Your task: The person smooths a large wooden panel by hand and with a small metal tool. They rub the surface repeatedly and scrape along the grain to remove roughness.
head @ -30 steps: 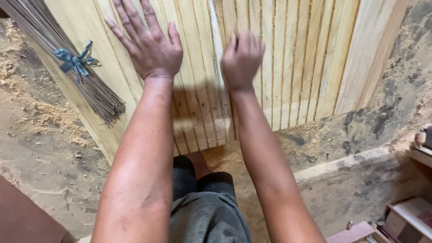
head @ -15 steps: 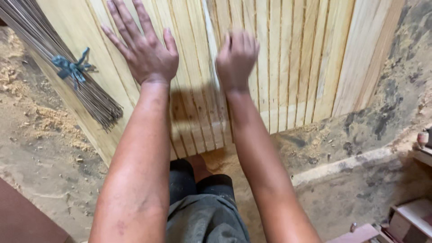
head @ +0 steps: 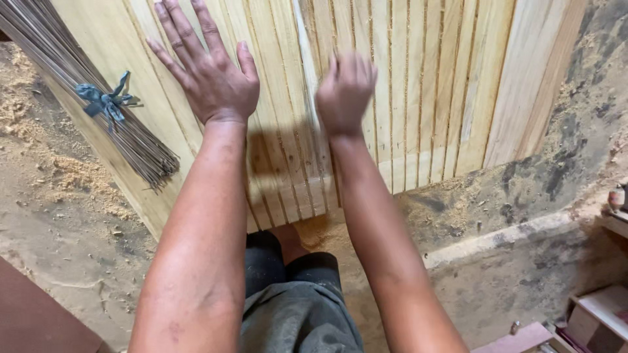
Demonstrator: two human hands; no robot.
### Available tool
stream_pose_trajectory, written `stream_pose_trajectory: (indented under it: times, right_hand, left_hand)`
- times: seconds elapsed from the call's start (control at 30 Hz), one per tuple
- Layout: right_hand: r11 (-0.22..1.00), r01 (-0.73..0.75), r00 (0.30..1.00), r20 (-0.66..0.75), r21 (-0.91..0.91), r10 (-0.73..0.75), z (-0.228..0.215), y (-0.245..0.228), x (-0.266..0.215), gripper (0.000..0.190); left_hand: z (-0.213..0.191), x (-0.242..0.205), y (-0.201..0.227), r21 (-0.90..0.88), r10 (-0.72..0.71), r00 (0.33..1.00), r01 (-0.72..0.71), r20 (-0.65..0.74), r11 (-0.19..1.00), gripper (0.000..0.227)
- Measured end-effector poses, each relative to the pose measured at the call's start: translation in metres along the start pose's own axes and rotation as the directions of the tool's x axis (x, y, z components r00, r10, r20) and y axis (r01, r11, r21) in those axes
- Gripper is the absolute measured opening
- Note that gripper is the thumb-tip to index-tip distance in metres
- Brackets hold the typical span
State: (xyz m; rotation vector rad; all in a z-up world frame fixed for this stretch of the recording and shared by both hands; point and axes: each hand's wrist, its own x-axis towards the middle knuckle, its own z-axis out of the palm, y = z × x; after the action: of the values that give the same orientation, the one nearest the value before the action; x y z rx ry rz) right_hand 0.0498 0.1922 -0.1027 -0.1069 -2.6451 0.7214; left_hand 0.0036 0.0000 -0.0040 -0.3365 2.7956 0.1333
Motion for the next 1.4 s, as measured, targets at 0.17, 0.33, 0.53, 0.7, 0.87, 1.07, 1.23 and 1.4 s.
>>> stream_pose_trajectory:
  times: [0.17,0.33,0.53,0.7,0.87,1.07,1.23,1.4]
  right_hand:
    - [0.998,-0.061,0.998,0.021,-0.023,0.061,-0.068,-0.019,-0.067,0.011]
    - [1.000,-0.003,1.000,-0.029,-0.026,0.002,-0.038,-0.013,-0.015,0.007]
    - [0.996,-0.074,0.997,0.033,0.046,0.073,-0.040,-0.004,-0.052,0.008]
    - [0.995,-0.041,0.999,0.016,-0.092,0.043,-0.066,-0.009,-0.080,0.013]
    - [0.999,-0.032,0.999,-0.004,-0.038,0.032,-0.024,-0.004,-0.017,0.006]
    - [0.998,-0.028,0.995,-0.094,-0.061,0.022,-0.037,-0.029,0.008,0.005]
    - [0.991,-0.114,0.990,-0.091,-0.074,0.107,-0.050,-0.036,0.002,0.014]
    - [0.985,-0.084,0.996,-0.039,-0.151,0.079,-0.038,-0.018,-0.014,0.015]
  left_hand:
    - [-0.001,-0.003,0.001,-0.018,0.007,1.000,-0.006,0.027,1.000,0.078]
    - [-0.001,-0.006,0.000,-0.026,0.002,1.000,-0.002,0.012,1.000,0.078]
    - [-0.004,-0.001,0.002,-0.042,0.008,1.000,-0.007,0.006,0.999,0.078]
    - [-0.005,-0.005,0.001,-0.042,0.008,1.000,-0.007,0.011,0.999,0.077]
    - [0.003,0.000,-0.001,-0.016,0.016,0.999,-0.017,-0.040,1.000,0.078]
    - [0.008,-0.001,-0.002,0.014,0.106,0.924,-0.109,-0.367,0.994,0.082]
    - [0.029,-0.011,-0.002,0.024,0.074,0.915,-0.070,-0.396,0.997,0.079]
    - [0.046,0.009,-0.008,0.012,0.064,0.922,-0.065,-0.381,0.998,0.078]
